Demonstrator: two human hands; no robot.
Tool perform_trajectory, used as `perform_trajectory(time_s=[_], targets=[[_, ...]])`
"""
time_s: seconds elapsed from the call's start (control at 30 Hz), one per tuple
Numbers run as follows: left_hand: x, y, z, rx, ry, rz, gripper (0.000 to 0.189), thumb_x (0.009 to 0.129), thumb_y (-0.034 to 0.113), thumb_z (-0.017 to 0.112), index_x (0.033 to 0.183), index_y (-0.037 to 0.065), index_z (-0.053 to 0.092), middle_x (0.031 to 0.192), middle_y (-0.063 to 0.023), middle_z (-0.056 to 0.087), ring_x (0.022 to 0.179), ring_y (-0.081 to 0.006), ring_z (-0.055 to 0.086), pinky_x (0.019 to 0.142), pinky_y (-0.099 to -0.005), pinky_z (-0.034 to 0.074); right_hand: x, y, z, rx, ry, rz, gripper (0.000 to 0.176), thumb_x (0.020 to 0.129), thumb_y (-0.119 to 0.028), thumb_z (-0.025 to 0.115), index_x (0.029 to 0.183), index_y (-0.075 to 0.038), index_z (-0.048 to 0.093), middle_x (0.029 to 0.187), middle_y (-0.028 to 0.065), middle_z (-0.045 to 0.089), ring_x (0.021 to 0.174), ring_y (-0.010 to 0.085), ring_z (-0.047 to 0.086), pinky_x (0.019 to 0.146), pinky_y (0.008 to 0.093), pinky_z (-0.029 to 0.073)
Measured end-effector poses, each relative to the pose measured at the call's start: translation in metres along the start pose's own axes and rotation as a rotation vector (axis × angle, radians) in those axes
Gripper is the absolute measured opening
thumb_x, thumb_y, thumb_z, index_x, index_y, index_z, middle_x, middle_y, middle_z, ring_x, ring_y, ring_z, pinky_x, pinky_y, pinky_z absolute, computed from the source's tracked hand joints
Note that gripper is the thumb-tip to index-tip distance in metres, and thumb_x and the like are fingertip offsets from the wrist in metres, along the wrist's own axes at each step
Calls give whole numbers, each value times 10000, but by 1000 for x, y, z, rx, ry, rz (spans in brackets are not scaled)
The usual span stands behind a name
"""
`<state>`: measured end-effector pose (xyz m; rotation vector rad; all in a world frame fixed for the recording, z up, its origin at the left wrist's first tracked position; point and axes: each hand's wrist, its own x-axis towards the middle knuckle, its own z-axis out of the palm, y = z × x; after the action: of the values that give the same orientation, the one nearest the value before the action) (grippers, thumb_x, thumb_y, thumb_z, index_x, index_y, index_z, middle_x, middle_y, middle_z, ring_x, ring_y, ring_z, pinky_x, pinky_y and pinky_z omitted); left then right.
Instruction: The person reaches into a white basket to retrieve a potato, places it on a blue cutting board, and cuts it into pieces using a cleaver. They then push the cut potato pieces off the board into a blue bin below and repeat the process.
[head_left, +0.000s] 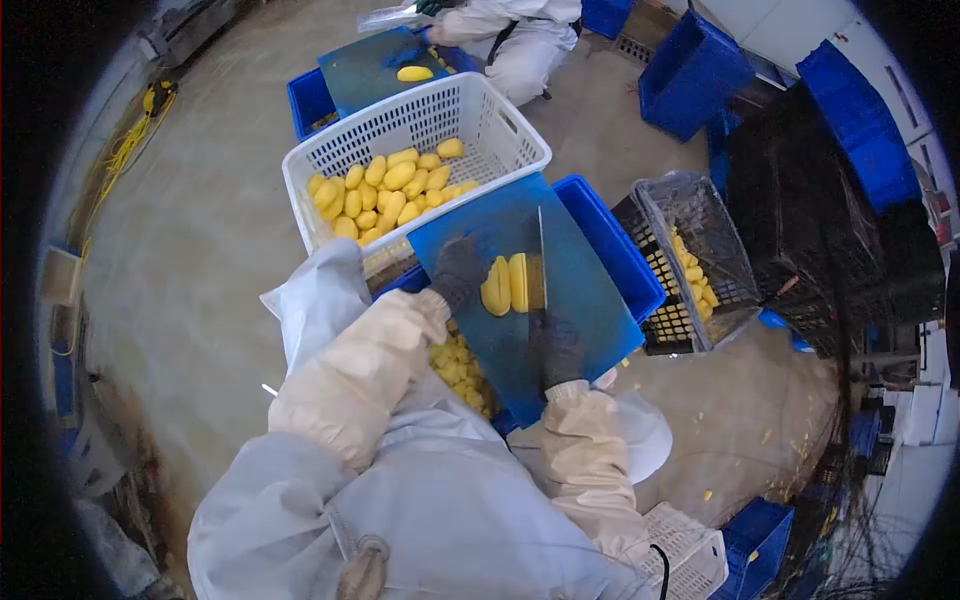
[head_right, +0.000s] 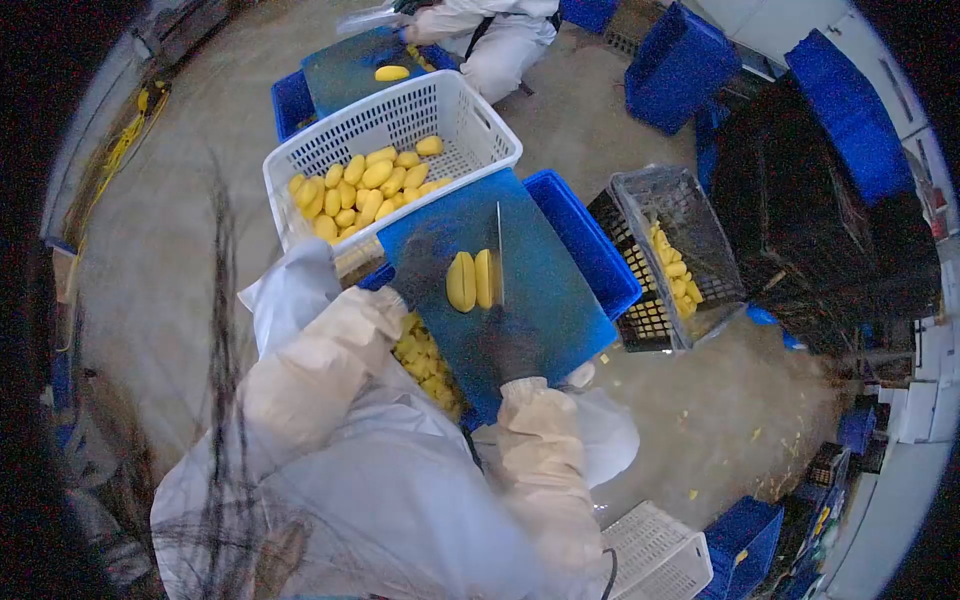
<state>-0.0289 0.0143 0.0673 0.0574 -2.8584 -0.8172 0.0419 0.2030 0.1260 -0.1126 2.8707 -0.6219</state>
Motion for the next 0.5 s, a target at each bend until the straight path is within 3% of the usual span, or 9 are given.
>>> perform_trajectory(time_s=[0.03,0.1,0.17,0.2,0.3,0.33,0.37,0.43,0.5], targets=[[-11,-10,1,-117,109,-43,371,779,313,588,1071,85,579,996,-176,589,936,-349,549,801,-436,449,-1,3,0,0,-7,-4,334,877,-362,453,923,-64,598,845,195,622,796,380,591,707,464,444],[-39,-23,7,-101,203,14,416,787,325,594,1112,69,548,1028,-184,573,940,-354,547,813,-433,444,-2,14,-3,32,368,-274,293,871,-331,490,951,-72,601,822,206,615,760,388,588,668,467,443],[-56,-32,20,-294,-9,-258,473,783,332,605,1152,50,513,1048,-193,563,947,-358,544,824,-422,438,25,27,-4,79,383,-263,279,866,-322,507,955,-76,605,799,202,615,739,385,589,658,467,445],[-62,-35,30,-295,-11,-263,473,783,332,605,1152,50,513,1048,-193,563,947,-358,544,824,-422,438,39,32,-6,128,403,-250,265,862,-312,524,958,-81,609,776,199,614,718,381,590,648,467,446],[-75,-29,44,-299,-27,-215,502,780,341,613,1159,32,501,1001,-192,567,946,-358,548,820,-416,441,68,19,-35,48,253,-208,242,839,-304,556,914,-84,626,745,190,615,683,382,589,625,467,449],[-77,-19,37,-427,-57,-268,517,779,350,617,1167,31,495,1002,-184,561,962,-352,546,820,-416,441,80,22,-36,44,266,-218,242,839,-304,556,914,-84,626,745,190,615,683,382,589,625,467,449],[-75,-12,33,-554,-86,-316,533,779,360,620,1176,29,489,1003,-177,554,978,-345,543,820,-416,442,94,28,-33,-15,288,-341,236,826,-307,568,873,-83,628,724,176,614,667,369,592,611,457,453],[-73,-12,36,-463,-51,-227,536,782,355,622,1192,40,480,1021,-170,543,994,-339,539,825,-418,442,113,30,-42,-79,315,-482,234,813,-310,580,831,-83,631,703,162,614,652,357,595,598,447,457],[-74,-12,37,-366,-30,-169,540,785,350,624,1208,50,472,1039,-163,533,1009,-333,534,831,-421,443,121,31,-53,-264,75,-614,197,797,-288,601,806,-95,640,699,140,623,641,341,609,603,438,483]])
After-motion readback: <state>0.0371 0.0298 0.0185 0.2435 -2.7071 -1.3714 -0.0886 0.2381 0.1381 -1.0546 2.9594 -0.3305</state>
